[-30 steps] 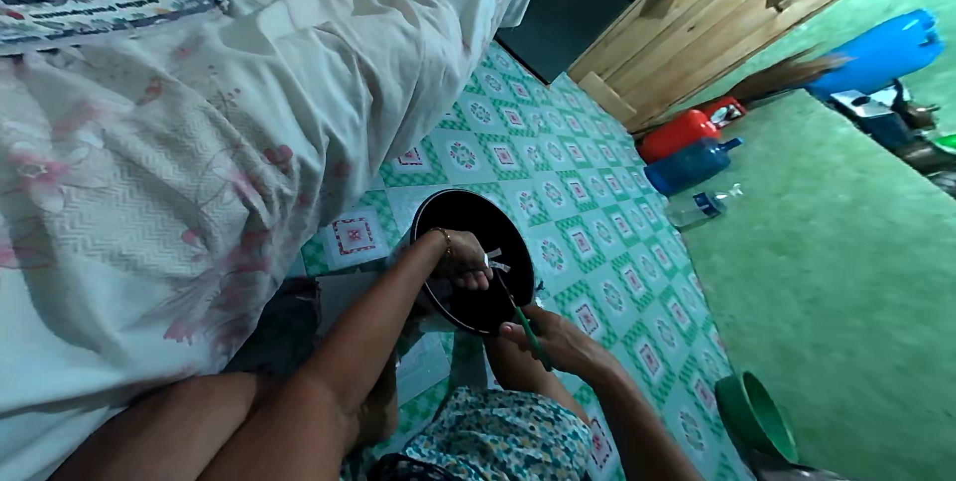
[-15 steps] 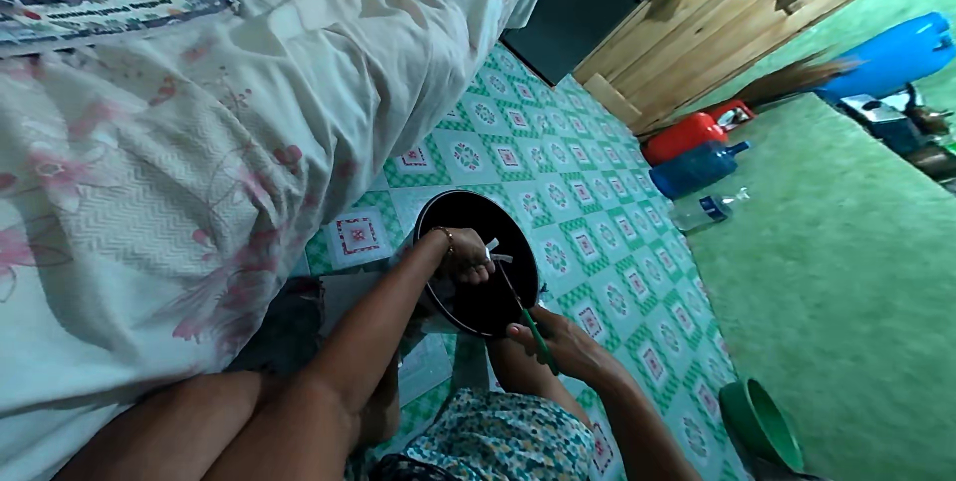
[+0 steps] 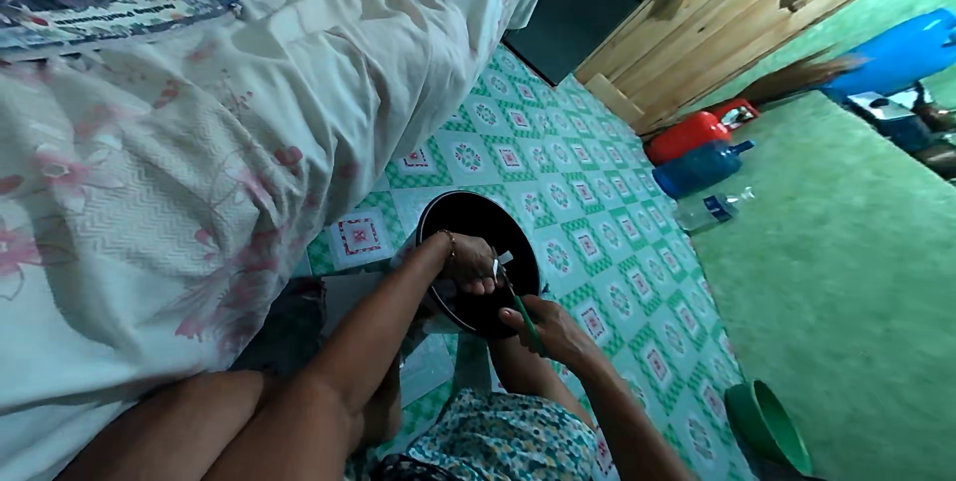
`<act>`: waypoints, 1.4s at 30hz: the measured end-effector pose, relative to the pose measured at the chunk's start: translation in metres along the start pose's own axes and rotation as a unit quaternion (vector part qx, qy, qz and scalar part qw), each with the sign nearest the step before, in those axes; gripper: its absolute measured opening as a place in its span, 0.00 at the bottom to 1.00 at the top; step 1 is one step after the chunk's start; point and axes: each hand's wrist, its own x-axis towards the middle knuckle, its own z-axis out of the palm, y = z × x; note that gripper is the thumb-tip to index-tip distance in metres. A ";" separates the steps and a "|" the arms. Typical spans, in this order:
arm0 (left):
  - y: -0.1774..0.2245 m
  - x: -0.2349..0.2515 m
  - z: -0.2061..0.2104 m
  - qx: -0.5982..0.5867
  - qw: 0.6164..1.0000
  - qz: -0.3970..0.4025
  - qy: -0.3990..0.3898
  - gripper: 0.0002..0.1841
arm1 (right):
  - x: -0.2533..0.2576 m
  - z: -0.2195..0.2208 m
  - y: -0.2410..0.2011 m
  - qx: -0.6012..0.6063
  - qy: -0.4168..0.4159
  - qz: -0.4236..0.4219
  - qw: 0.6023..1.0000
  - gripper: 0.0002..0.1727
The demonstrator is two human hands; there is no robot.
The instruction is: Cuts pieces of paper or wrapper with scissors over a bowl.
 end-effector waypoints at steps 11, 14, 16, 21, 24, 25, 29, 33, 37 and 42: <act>-0.003 0.016 -0.007 0.163 0.980 -0.061 0.100 0.14 | 0.004 -0.009 -0.007 -0.086 -0.027 0.025 0.996 0.28; -0.006 0.021 -0.010 0.344 0.929 -0.081 0.111 0.26 | -0.003 -0.017 -0.009 -0.122 -0.044 0.061 0.990 0.34; -0.006 0.016 -0.004 0.365 0.913 -0.112 0.147 0.19 | -0.011 -0.018 -0.004 -0.102 0.004 0.040 0.994 0.34; -0.001 0.014 -0.006 0.342 0.908 -0.120 0.208 0.13 | -0.013 -0.002 0.040 0.087 0.271 -0.163 0.945 0.25; 0.001 0.015 -0.006 0.307 0.913 -0.117 0.242 0.18 | 0.000 0.005 0.066 0.268 0.311 -0.158 0.898 0.17; 0.003 0.015 -0.006 0.300 0.912 -0.115 0.254 0.22 | 0.007 0.010 0.076 0.323 0.318 -0.144 0.880 0.14; 0.001 0.021 -0.008 0.290 0.901 -0.068 0.314 0.23 | 0.036 0.039 0.118 0.451 0.333 -0.018 0.828 0.13; 0.000 0.025 -0.012 0.268 0.903 -0.033 0.335 0.16 | 0.057 0.078 0.157 0.434 0.339 0.038 0.834 0.17; 0.003 0.025 -0.011 0.302 0.895 -0.091 0.315 0.19 | 0.068 0.084 0.162 0.406 0.327 0.038 0.852 0.16; -0.003 0.039 -0.020 0.409 0.861 -0.279 0.115 0.18 | 0.075 0.077 0.162 0.423 0.264 0.041 0.866 0.13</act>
